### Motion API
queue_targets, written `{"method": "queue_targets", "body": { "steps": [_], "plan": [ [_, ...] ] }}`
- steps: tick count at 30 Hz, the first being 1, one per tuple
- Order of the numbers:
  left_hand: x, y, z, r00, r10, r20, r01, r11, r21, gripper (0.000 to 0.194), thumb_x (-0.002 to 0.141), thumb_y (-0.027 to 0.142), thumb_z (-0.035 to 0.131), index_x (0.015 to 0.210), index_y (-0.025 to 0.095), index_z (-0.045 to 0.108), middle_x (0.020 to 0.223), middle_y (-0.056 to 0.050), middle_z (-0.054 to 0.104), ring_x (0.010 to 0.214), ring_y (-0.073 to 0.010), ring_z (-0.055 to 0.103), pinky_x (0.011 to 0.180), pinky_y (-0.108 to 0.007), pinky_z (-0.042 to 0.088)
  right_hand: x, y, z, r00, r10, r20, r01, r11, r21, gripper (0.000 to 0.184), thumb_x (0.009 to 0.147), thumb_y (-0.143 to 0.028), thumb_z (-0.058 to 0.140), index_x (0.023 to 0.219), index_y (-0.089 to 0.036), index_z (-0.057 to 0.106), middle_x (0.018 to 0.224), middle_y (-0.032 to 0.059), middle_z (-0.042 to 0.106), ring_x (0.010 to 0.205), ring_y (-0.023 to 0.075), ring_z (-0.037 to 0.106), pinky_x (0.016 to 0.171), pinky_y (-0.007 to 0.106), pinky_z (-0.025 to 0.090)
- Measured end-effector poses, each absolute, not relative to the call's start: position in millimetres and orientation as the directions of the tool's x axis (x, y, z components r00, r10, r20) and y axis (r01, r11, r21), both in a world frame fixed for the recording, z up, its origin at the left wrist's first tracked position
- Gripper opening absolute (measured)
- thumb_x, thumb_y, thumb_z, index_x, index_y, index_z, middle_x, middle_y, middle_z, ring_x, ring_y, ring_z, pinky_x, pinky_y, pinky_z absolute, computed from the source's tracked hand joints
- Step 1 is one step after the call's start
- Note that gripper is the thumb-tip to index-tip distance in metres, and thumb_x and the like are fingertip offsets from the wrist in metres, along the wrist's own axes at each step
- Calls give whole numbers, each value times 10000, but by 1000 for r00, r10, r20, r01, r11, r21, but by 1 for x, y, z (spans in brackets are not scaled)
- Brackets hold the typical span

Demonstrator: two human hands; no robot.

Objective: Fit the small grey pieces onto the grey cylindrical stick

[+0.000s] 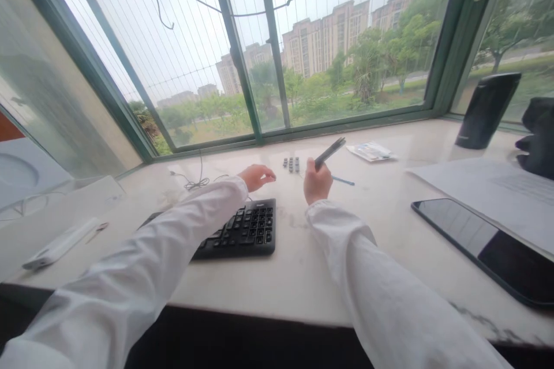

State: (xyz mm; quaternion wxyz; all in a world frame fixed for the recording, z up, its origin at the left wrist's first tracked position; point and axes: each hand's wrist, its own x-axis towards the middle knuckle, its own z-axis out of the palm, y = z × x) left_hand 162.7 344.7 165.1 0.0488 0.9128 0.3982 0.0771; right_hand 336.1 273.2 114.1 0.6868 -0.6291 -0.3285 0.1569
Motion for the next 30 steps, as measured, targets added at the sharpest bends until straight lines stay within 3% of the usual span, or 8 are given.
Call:
{"method": "queue_targets", "body": {
  "steps": [5, 10, 12, 16, 18, 22, 26, 30],
  "plan": [
    [167, 370, 142, 741, 669, -53, 660, -711, 242, 320, 857, 252, 548, 1113, 176, 724, 1004, -77, 700, 503, -69, 553, 612, -218, 504, 335, 275, 111, 690, 645, 329, 267, 195, -944, 343, 847, -504, 464, 659, -225, 533, 686, 64, 665, 696, 252, 582, 651, 314, 376],
    [155, 375, 141, 720, 694, -17, 672, -691, 266, 450, 934, 369, 463, 1349, 221, 555, 1166, -63, 665, 477, -34, 543, 692, -222, 510, 331, 275, 109, 637, 674, 374, 312, 218, -925, 345, 850, -505, 480, 663, -221, 539, 668, 44, 651, 666, 225, 564, 635, 297, 372],
    [155, 376, 143, 682, 731, 5, 710, -663, 237, 458, 913, 485, 487, 1256, 213, 620, 1121, -47, 687, 517, -51, 575, 696, -219, 498, 329, 274, 108, 622, 683, 383, 323, 222, -920, 343, 852, -499, 486, 658, -220, 536, 653, 36, 639, 656, 216, 558, 632, 293, 373],
    [166, 371, 143, 611, 790, 44, 779, -610, 145, 534, 747, 660, 613, 895, 163, 740, 917, -65, 734, 721, -161, 657, 703, -239, 479, 328, 273, 107, 605, 690, 397, 336, 231, -913, 349, 852, -502, 490, 655, -218, 531, 636, 27, 627, 630, 204, 552, 617, 288, 377],
    [172, 369, 142, 598, 800, 47, 793, -599, 112, 475, 717, 621, 656, 818, 166, 748, 856, -64, 739, 776, -185, 662, 704, -243, 475, 329, 273, 107, 611, 685, 397, 336, 230, -914, 352, 850, -505, 491, 651, -218, 528, 629, 28, 626, 616, 203, 551, 604, 288, 377],
    [178, 375, 143, 632, 775, 7, 772, -630, 85, 258, 741, 427, 697, 827, 191, 756, 814, -18, 738, 762, -154, 663, 716, -230, 484, 332, 275, 106, 635, 672, 382, 326, 215, -921, 350, 850, -497, 484, 643, -218, 529, 604, 34, 620, 600, 211, 548, 585, 293, 371],
    [181, 395, 149, 666, 746, 28, 744, -666, 41, 260, 864, 381, 642, 969, 148, 694, 982, -51, 703, 918, -177, 646, 889, -366, 497, 333, 275, 107, 645, 670, 368, 317, 203, -926, 345, 852, -488, 479, 643, -219, 531, 611, 40, 632, 601, 216, 551, 583, 295, 369],
    [192, 417, 148, 651, 758, 45, 759, -651, -10, 287, 933, 366, 573, 1098, 137, 624, 1116, -82, 637, 1024, -205, 613, 919, -434, 500, 334, 275, 106, 642, 674, 364, 320, 195, -927, 338, 851, -489, 489, 649, -221, 534, 627, 41, 639, 619, 222, 555, 595, 296, 369]
  ]
}}
